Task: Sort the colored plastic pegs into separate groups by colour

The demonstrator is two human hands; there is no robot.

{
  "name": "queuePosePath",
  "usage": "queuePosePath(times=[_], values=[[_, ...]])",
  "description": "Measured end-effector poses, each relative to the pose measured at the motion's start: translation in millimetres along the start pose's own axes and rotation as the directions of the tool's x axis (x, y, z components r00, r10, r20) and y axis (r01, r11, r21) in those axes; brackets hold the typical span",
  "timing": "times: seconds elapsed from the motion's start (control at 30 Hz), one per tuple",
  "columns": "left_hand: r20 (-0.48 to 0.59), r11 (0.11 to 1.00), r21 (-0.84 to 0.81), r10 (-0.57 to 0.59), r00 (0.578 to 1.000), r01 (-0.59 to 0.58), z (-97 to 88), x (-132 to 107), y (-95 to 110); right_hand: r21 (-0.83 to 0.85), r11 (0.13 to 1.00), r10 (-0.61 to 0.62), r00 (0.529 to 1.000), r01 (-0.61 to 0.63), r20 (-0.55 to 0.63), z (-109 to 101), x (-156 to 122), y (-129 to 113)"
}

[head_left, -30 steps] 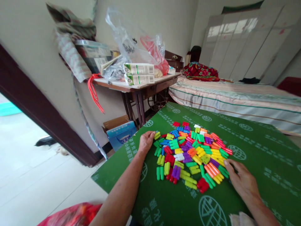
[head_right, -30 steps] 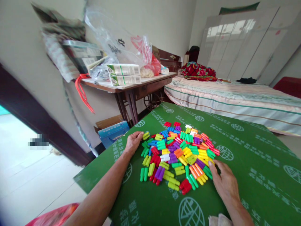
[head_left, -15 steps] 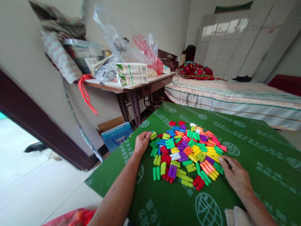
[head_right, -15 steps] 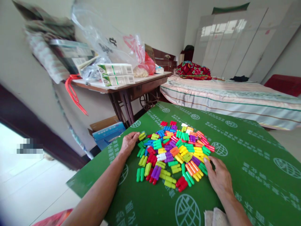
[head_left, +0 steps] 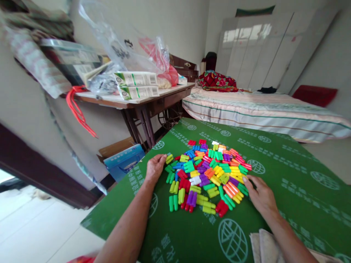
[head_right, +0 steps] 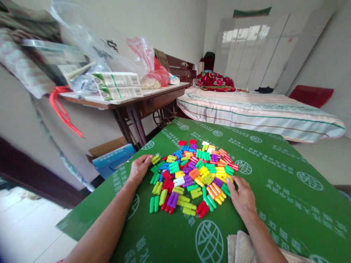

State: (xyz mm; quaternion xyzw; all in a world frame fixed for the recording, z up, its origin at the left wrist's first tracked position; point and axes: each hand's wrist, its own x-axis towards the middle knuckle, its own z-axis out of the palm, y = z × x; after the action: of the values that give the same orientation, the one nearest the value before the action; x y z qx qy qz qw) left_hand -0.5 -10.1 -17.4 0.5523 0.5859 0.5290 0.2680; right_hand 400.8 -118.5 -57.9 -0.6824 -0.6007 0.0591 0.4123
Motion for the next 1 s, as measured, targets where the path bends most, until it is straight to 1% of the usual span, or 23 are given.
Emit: queuePosePath(times=[0.23, 0.53, 0.7, 0.83, 1.0], values=[[-0.004, 1.000, -0.009, -0.009, 1.000, 0.009, 0.6, -1, 5, -0.013, 1.000, -0.001, 1.000, 0.001, -0.014, 0, 1, -4], [-0.016, 1.000, 0.021, -0.014, 1.000, 0.014, 0.4, 0, 4, 0.012, 1.000, -0.008, 1.000, 0.008, -0.022, -3, 1, -9], [-0.013, 0.999, 0.035, -0.021, 1.000, 0.021, -0.5, -2, 10, 0.021, 1.000, 0.009, 1.000, -0.009, -0.011, -3, 1, -11], [0.009, 0.998, 0.059, -0.039, 0.999, 0.038, -0.6, -4, 14, 0.020, 1.000, 0.004, 1.000, -0.004, -0.011, -3, 1, -12], [0.015, 0.998, 0.030, -0.058, 0.998, 0.058, -0.6, -5, 20, 0.017, 1.000, 0.003, 1.000, -0.003, -0.010, -2, 1, -12]])
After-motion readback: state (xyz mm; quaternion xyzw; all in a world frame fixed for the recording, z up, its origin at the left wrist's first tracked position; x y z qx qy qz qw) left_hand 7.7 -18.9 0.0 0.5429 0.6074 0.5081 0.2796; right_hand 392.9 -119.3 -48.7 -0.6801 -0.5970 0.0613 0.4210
